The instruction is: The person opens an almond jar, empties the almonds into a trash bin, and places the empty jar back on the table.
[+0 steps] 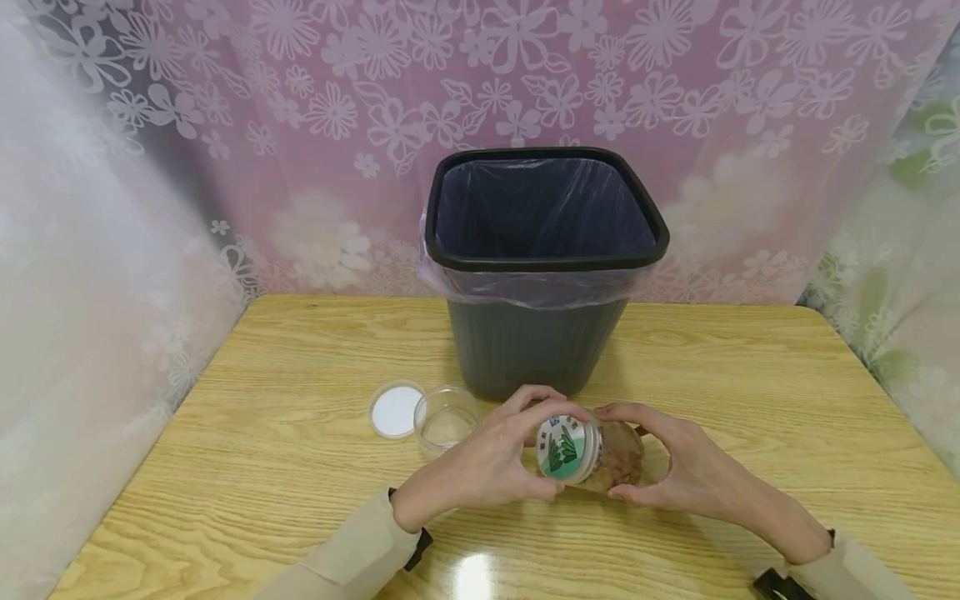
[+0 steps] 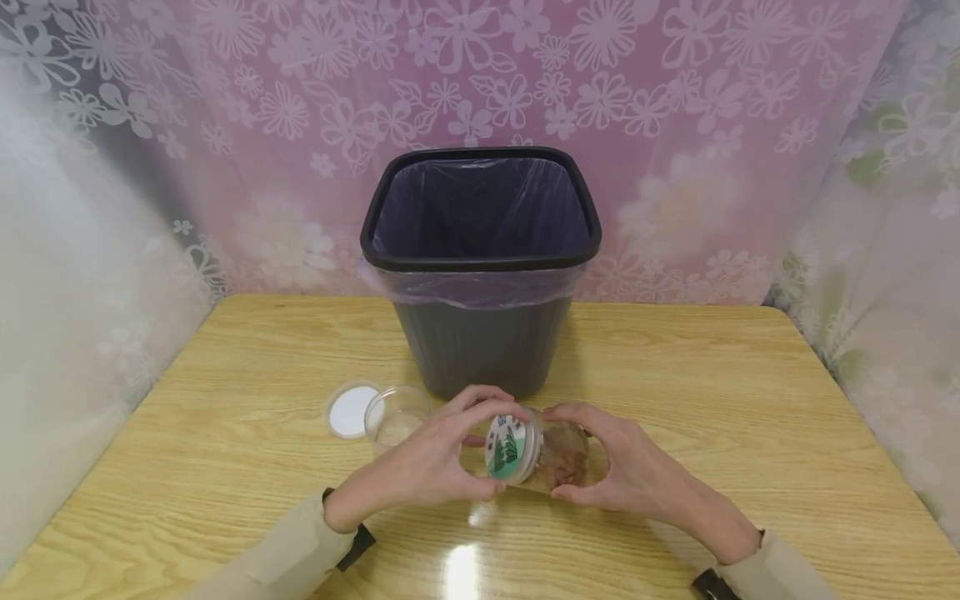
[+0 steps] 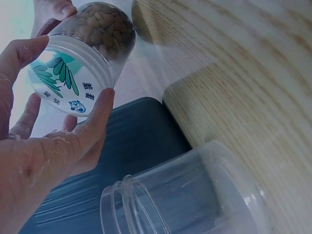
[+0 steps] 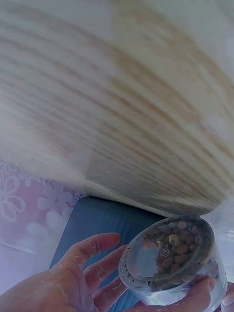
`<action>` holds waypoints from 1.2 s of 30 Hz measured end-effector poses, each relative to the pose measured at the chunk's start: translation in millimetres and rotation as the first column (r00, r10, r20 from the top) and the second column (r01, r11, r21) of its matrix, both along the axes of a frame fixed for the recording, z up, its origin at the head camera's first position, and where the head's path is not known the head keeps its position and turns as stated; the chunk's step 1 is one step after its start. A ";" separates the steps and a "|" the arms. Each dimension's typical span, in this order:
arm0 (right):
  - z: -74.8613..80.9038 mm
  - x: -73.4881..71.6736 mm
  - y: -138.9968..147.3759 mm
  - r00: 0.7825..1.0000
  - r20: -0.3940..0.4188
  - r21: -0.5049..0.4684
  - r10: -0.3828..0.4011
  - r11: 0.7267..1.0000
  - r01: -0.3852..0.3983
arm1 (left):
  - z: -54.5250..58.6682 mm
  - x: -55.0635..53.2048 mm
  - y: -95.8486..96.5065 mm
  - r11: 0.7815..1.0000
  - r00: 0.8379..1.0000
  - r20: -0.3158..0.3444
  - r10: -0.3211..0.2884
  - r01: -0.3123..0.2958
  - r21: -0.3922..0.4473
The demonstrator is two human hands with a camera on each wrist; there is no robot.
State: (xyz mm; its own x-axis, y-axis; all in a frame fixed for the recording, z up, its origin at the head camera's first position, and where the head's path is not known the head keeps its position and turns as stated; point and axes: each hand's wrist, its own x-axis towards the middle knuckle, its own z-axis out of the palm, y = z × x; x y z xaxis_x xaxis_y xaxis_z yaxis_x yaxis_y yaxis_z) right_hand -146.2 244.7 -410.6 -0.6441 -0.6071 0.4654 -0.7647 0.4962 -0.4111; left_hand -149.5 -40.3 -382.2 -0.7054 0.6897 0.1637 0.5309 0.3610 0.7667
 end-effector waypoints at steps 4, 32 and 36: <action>0.1 0.9 0.5 1.000 0.015 0.011 -0.016 1.000 0.016 | 0.4 0.5 0.6 1.000 1.000 0.003 0.004 -0.004 -0.004; -0.1 -0.2 -0.7 1.000 0.011 -0.013 -0.004 1.000 0.004 | 2.0 5.3 7.9 0.981 0.977 0.098 0.191 -0.185 -0.066; 1.3 -0.4 -0.9 0.999 0.040 0.000 -0.005 1.000 0.005 | 1.3 5.7 6.4 0.982 0.977 0.107 0.186 -0.180 -0.064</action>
